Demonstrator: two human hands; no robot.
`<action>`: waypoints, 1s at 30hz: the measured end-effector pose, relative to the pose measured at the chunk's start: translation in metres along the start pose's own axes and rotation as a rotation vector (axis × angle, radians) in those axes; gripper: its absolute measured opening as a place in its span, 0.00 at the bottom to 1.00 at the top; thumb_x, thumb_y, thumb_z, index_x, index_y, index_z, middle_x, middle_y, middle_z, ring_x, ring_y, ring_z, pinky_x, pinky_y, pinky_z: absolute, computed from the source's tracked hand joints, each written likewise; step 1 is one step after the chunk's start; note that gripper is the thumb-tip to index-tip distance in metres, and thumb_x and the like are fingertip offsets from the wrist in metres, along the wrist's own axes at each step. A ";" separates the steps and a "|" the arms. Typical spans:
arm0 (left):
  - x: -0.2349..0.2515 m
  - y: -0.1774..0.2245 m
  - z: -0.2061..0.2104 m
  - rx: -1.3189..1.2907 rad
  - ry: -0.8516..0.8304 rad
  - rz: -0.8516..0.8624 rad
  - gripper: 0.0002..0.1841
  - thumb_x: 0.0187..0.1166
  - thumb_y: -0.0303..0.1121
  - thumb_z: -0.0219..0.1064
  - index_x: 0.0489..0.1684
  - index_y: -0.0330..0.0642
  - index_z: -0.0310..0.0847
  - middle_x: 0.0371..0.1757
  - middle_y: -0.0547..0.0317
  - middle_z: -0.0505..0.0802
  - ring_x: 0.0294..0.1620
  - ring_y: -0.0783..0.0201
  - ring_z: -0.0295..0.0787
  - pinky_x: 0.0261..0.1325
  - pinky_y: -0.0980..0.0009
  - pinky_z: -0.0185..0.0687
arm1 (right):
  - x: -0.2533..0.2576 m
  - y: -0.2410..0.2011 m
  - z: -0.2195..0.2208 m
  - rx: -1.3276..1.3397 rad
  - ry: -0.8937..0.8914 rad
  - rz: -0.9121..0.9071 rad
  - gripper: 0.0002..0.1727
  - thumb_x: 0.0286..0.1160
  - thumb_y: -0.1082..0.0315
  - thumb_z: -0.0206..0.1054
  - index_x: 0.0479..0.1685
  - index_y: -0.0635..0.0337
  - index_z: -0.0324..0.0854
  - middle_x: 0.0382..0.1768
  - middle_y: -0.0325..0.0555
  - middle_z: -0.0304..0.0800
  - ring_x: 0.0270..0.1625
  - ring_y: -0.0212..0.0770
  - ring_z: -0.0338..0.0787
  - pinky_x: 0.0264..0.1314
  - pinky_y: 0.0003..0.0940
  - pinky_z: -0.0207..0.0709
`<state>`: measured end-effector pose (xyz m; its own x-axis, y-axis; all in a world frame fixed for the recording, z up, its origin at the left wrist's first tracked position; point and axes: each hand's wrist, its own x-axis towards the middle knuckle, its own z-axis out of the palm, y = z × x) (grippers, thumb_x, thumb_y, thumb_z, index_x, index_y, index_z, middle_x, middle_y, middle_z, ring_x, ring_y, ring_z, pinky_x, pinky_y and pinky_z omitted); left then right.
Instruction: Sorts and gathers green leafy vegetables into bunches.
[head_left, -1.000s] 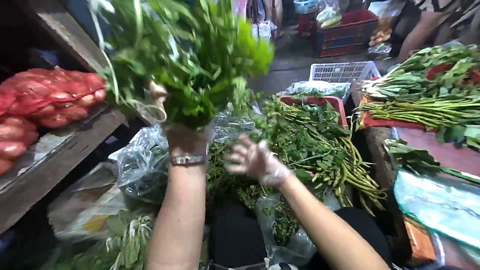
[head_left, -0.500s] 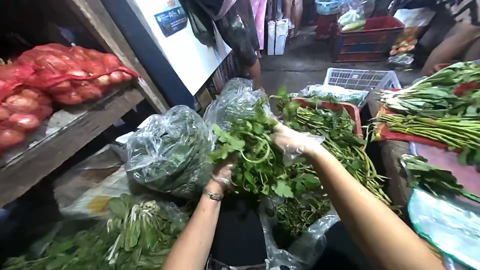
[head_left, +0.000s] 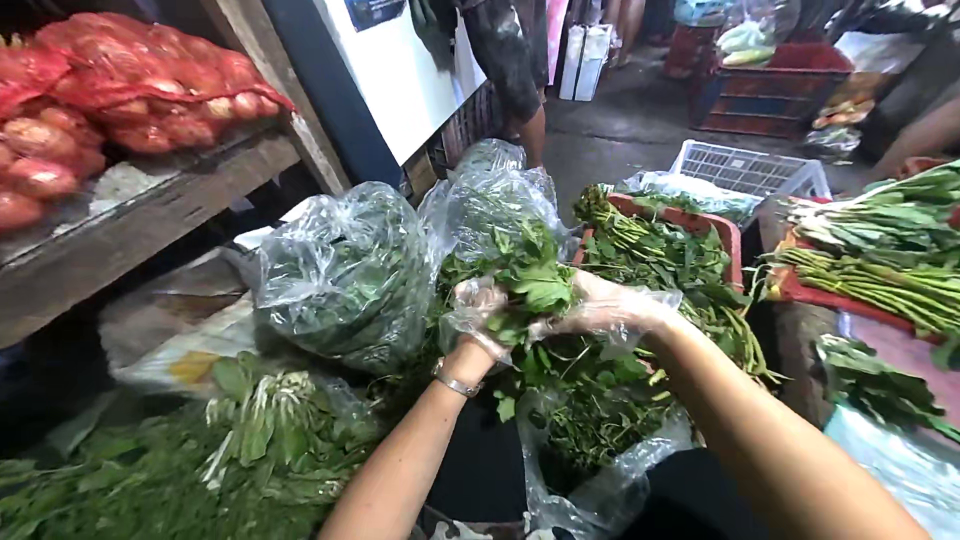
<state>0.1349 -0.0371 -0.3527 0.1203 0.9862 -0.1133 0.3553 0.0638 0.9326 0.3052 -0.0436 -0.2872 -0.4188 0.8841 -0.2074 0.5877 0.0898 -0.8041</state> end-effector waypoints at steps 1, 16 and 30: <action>0.001 0.006 -0.008 0.274 -0.102 0.070 0.24 0.83 0.21 0.60 0.77 0.19 0.67 0.75 0.29 0.79 0.80 0.50 0.73 0.84 0.64 0.60 | 0.000 0.000 0.000 0.002 0.030 0.072 0.26 0.66 0.75 0.80 0.66 0.64 0.80 0.53 0.46 0.89 0.55 0.30 0.87 0.63 0.29 0.80; 0.017 0.015 0.022 0.307 -0.530 0.461 0.61 0.53 0.43 0.89 0.93 0.42 0.50 0.82 0.44 0.78 0.81 0.53 0.74 0.85 0.50 0.63 | -0.020 0.021 -0.025 -0.533 0.010 0.234 0.04 0.67 0.77 0.72 0.35 0.68 0.84 0.30 0.56 0.86 0.36 0.53 0.87 0.39 0.57 0.78; 0.009 -0.001 0.023 -0.106 0.008 -0.067 0.22 0.83 0.29 0.65 0.74 0.31 0.72 0.62 0.42 0.85 0.57 0.62 0.81 0.62 0.65 0.78 | -0.051 0.075 -0.078 0.181 0.436 -0.070 0.32 0.86 0.51 0.56 0.88 0.51 0.62 0.73 0.47 0.82 0.66 0.39 0.87 0.64 0.40 0.82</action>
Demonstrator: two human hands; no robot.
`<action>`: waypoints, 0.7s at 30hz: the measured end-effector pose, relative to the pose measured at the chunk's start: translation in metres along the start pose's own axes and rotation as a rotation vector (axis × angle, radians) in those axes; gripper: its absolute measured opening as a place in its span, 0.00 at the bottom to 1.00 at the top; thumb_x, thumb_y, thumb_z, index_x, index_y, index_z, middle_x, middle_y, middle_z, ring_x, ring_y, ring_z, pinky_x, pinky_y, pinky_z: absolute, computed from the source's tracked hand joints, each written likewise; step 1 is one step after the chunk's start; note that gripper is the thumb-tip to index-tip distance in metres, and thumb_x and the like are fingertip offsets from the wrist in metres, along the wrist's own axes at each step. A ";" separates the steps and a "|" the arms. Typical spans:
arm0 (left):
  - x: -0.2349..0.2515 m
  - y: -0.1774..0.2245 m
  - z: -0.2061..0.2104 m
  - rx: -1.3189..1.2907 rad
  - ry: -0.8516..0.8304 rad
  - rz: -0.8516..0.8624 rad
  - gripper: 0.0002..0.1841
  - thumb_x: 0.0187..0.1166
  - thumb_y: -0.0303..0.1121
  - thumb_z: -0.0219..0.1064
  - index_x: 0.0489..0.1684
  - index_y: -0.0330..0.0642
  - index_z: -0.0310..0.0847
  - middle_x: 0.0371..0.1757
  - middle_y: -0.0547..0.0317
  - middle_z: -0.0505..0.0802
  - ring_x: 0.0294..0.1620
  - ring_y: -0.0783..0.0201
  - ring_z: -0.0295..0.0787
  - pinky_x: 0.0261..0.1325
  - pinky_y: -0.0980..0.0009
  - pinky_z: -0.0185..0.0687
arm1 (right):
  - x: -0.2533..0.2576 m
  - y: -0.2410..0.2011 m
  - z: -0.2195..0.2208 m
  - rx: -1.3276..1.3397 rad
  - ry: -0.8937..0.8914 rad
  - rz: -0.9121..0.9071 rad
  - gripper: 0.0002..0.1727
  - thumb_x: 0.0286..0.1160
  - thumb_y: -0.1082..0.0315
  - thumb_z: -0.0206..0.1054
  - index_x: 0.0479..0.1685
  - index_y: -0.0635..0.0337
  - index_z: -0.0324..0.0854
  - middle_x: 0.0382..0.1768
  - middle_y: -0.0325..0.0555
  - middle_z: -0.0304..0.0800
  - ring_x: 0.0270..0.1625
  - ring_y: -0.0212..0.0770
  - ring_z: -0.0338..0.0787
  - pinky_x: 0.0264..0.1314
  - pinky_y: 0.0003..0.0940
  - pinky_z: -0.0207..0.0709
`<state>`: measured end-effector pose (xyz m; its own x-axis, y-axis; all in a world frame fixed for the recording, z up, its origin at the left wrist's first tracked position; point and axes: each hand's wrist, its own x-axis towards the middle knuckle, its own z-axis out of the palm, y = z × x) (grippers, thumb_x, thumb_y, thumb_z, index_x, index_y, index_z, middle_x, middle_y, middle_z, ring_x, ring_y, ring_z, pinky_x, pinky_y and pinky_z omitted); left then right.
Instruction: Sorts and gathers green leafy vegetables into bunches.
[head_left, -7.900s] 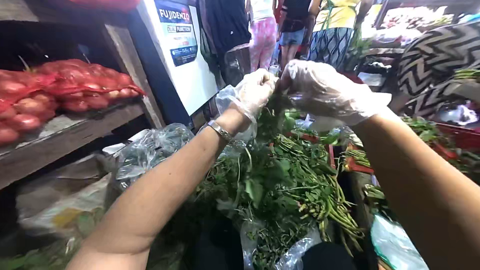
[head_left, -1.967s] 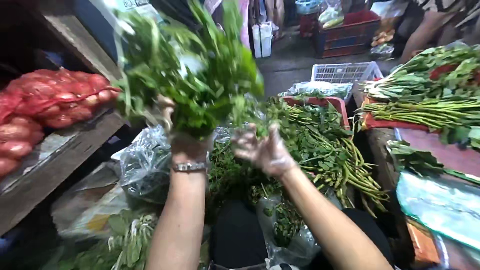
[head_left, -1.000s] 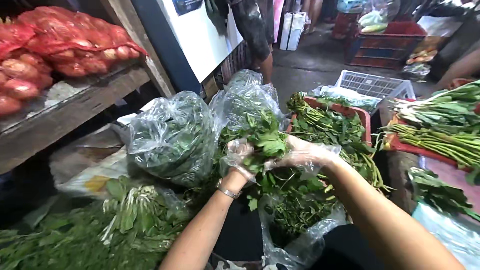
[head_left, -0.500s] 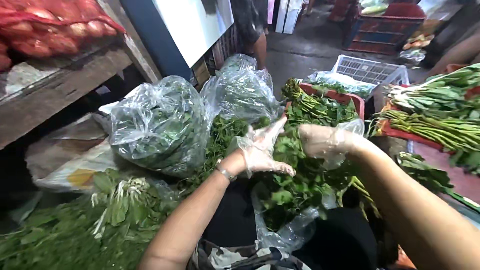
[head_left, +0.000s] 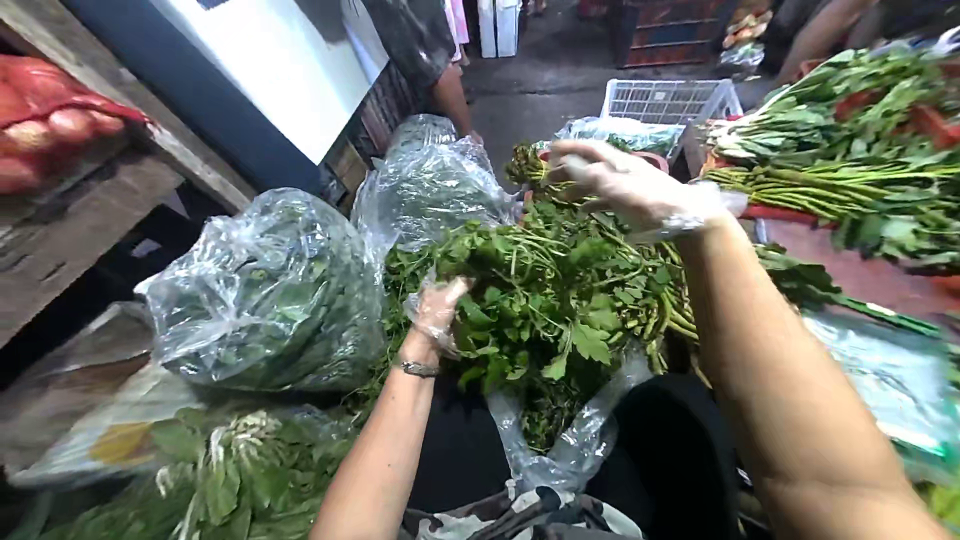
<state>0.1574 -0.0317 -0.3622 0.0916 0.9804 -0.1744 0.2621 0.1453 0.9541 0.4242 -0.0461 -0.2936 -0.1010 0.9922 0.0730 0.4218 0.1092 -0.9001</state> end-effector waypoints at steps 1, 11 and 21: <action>0.001 -0.001 -0.003 -0.041 0.011 -0.024 0.22 0.85 0.29 0.62 0.76 0.30 0.69 0.66 0.41 0.83 0.61 0.60 0.80 0.66 0.64 0.77 | -0.007 0.012 0.002 0.052 0.051 0.033 0.33 0.87 0.49 0.54 0.90 0.47 0.57 0.74 0.44 0.82 0.67 0.39 0.86 0.64 0.40 0.82; -0.008 -0.009 0.061 -0.618 0.275 -0.131 0.19 0.91 0.34 0.54 0.73 0.33 0.69 0.60 0.46 0.83 0.55 0.62 0.82 0.58 0.65 0.82 | -0.058 0.053 0.148 0.473 0.194 0.285 0.40 0.87 0.50 0.55 0.90 0.69 0.50 0.82 0.64 0.68 0.81 0.41 0.74 0.83 0.35 0.69; -0.040 -0.028 0.108 -0.537 0.235 -0.312 0.26 0.88 0.38 0.61 0.78 0.32 0.67 0.75 0.36 0.78 0.73 0.46 0.74 0.73 0.47 0.71 | -0.052 0.061 0.133 0.534 0.516 0.328 0.53 0.82 0.50 0.64 0.95 0.64 0.32 0.92 0.67 0.46 0.92 0.53 0.54 0.92 0.48 0.53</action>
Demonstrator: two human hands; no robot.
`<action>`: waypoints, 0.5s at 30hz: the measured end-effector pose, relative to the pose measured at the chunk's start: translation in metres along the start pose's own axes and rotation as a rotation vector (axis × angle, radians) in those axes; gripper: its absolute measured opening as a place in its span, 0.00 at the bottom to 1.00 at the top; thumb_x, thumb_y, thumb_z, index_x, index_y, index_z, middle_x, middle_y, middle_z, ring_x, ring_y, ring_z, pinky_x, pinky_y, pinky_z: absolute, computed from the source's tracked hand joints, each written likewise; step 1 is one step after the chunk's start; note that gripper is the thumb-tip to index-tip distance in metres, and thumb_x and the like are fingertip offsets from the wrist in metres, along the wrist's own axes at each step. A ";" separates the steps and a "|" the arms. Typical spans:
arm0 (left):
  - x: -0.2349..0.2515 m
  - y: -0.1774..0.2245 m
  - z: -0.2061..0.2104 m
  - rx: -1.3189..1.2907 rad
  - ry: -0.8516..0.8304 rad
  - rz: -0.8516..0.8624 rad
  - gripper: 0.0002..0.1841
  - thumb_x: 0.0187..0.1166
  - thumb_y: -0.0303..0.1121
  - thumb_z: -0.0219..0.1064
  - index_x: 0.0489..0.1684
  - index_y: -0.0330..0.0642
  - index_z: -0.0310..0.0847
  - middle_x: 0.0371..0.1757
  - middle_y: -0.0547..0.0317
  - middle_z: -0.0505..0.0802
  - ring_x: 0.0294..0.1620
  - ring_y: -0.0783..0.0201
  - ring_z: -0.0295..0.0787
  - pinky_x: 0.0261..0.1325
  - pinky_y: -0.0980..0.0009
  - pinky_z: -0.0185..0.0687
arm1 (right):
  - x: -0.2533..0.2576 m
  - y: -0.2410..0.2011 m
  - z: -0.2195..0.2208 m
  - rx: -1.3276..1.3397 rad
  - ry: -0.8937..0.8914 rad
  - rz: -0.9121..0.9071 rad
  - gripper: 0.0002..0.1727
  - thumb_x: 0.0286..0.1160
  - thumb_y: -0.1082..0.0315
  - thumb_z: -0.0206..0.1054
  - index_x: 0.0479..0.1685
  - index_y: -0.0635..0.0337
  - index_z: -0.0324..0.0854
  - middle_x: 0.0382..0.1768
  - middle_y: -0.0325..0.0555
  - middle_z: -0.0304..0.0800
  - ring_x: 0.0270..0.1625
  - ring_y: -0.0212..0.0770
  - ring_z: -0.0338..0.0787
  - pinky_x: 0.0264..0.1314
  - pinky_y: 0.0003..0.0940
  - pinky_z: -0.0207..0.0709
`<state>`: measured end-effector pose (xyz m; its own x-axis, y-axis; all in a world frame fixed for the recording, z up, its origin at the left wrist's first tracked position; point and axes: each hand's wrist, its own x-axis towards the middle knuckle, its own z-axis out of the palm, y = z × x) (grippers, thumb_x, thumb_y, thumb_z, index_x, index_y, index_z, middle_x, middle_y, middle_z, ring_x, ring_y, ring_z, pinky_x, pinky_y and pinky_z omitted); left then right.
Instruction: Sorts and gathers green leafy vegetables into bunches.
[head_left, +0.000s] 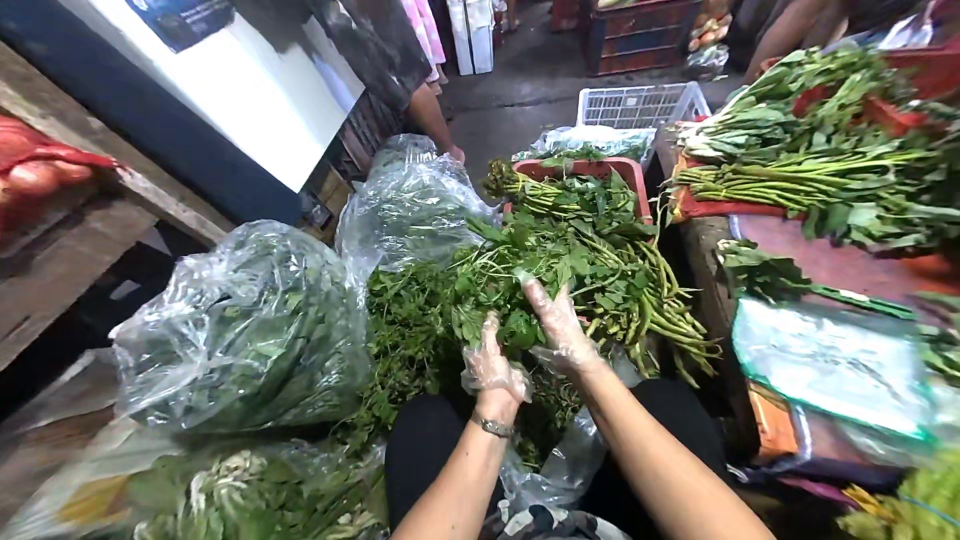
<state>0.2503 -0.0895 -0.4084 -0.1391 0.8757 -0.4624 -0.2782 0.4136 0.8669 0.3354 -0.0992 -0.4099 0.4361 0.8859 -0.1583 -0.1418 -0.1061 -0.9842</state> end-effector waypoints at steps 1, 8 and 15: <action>-0.002 -0.004 0.001 0.030 -0.007 -0.027 0.27 0.87 0.40 0.62 0.79 0.33 0.68 0.74 0.35 0.78 0.73 0.45 0.75 0.73 0.46 0.72 | 0.005 0.005 0.003 0.080 0.064 0.018 0.59 0.74 0.51 0.72 0.95 0.62 0.31 0.89 0.65 0.54 0.89 0.49 0.63 0.88 0.45 0.61; -0.030 -0.023 0.011 0.400 -0.065 0.037 0.35 0.89 0.48 0.59 0.84 0.29 0.60 0.79 0.29 0.74 0.78 0.41 0.72 0.77 0.44 0.68 | 0.008 0.017 -0.009 0.425 0.174 0.074 0.45 0.72 0.72 0.76 0.89 0.65 0.52 0.69 0.60 0.82 0.67 0.41 0.87 0.71 0.37 0.82; -0.031 -0.046 0.052 0.227 -0.293 0.053 0.27 0.92 0.49 0.50 0.76 0.36 0.71 0.69 0.46 0.84 0.67 0.59 0.81 0.70 0.56 0.78 | -0.001 0.005 -0.070 0.279 0.161 0.066 0.51 0.70 0.66 0.78 0.91 0.63 0.48 0.74 0.61 0.78 0.73 0.44 0.83 0.77 0.40 0.76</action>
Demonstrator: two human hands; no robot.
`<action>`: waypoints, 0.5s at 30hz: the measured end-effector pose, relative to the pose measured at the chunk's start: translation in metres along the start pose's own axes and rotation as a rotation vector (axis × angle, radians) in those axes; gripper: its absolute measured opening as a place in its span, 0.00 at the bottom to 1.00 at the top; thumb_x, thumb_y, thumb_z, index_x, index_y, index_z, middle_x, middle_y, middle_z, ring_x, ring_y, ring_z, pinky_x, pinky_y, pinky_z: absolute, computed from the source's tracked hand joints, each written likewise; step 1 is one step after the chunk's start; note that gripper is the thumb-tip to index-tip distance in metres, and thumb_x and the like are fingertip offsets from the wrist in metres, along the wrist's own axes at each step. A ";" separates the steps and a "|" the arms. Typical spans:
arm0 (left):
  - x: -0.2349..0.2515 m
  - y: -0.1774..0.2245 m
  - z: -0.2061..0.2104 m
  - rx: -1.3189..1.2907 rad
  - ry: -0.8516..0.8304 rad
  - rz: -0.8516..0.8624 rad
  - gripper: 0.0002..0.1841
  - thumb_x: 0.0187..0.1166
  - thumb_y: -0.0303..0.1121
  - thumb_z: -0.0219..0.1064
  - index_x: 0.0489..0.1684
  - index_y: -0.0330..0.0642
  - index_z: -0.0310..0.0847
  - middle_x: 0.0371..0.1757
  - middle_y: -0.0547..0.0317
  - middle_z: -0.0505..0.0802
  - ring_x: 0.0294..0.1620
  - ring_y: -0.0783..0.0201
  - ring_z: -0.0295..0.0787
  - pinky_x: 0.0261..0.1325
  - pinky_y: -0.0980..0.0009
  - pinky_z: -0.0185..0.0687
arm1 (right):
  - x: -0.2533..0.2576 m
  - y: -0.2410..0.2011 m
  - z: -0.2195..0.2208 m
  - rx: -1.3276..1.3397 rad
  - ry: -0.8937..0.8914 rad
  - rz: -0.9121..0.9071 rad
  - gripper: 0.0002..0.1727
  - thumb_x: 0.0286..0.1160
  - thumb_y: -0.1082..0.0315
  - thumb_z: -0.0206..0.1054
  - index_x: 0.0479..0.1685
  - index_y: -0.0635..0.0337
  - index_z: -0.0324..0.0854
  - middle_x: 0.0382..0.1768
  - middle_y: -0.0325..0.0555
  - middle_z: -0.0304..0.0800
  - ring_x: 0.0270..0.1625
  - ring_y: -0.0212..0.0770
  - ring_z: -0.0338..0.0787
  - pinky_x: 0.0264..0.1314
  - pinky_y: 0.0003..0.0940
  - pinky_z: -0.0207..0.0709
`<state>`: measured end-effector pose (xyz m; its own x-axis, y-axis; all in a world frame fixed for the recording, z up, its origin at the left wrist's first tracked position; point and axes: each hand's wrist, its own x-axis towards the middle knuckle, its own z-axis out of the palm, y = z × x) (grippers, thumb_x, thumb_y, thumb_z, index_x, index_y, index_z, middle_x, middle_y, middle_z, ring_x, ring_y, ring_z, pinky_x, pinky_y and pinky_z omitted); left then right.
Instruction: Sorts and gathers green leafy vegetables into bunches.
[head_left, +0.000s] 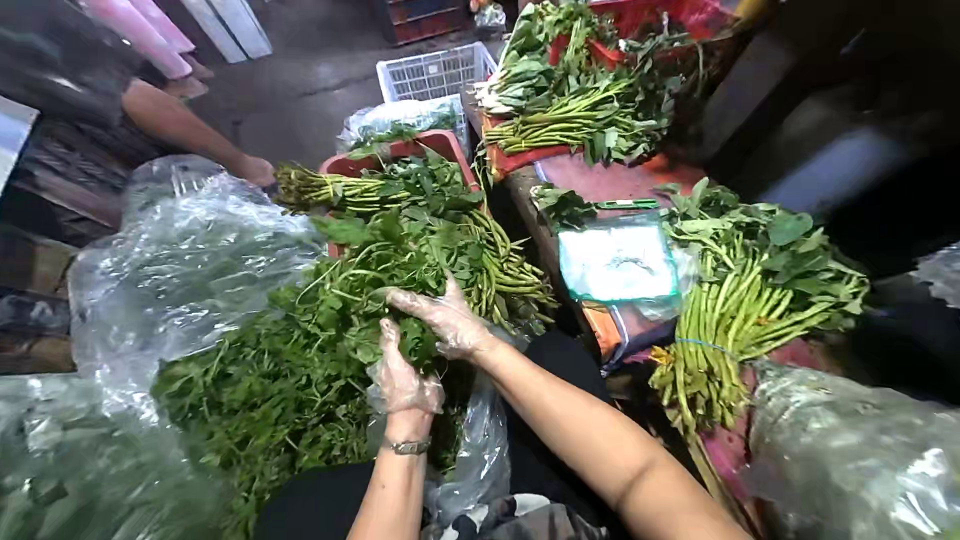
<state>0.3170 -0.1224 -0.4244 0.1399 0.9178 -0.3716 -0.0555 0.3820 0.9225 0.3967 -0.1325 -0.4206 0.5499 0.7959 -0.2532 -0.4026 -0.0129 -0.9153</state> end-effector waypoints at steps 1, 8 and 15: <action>0.000 -0.002 0.008 -0.010 -0.043 0.024 0.25 0.93 0.48 0.50 0.74 0.36 0.72 0.65 0.49 0.86 0.63 0.61 0.84 0.67 0.59 0.81 | 0.000 -0.001 -0.007 0.008 0.037 -0.012 0.50 0.70 0.67 0.79 0.91 0.64 0.49 0.72 0.61 0.79 0.71 0.43 0.84 0.76 0.40 0.77; -0.003 -0.003 0.001 0.089 -0.743 0.600 0.58 0.74 0.68 0.63 0.89 0.24 0.42 0.86 0.52 0.70 0.82 0.73 0.69 0.80 0.73 0.71 | -0.008 -0.027 -0.082 0.378 0.311 0.084 0.14 0.90 0.69 0.56 0.66 0.66 0.75 0.42 0.44 0.83 0.41 0.29 0.82 0.45 0.25 0.78; 0.012 0.102 0.037 0.500 -1.019 0.993 0.14 0.85 0.25 0.59 0.62 0.27 0.79 0.59 0.52 0.93 0.58 0.60 0.92 0.67 0.61 0.86 | -0.018 -0.031 -0.060 -0.358 -0.185 -0.046 0.34 0.67 0.84 0.71 0.78 0.75 0.70 0.73 0.72 0.78 0.76 0.58 0.78 0.81 0.46 0.67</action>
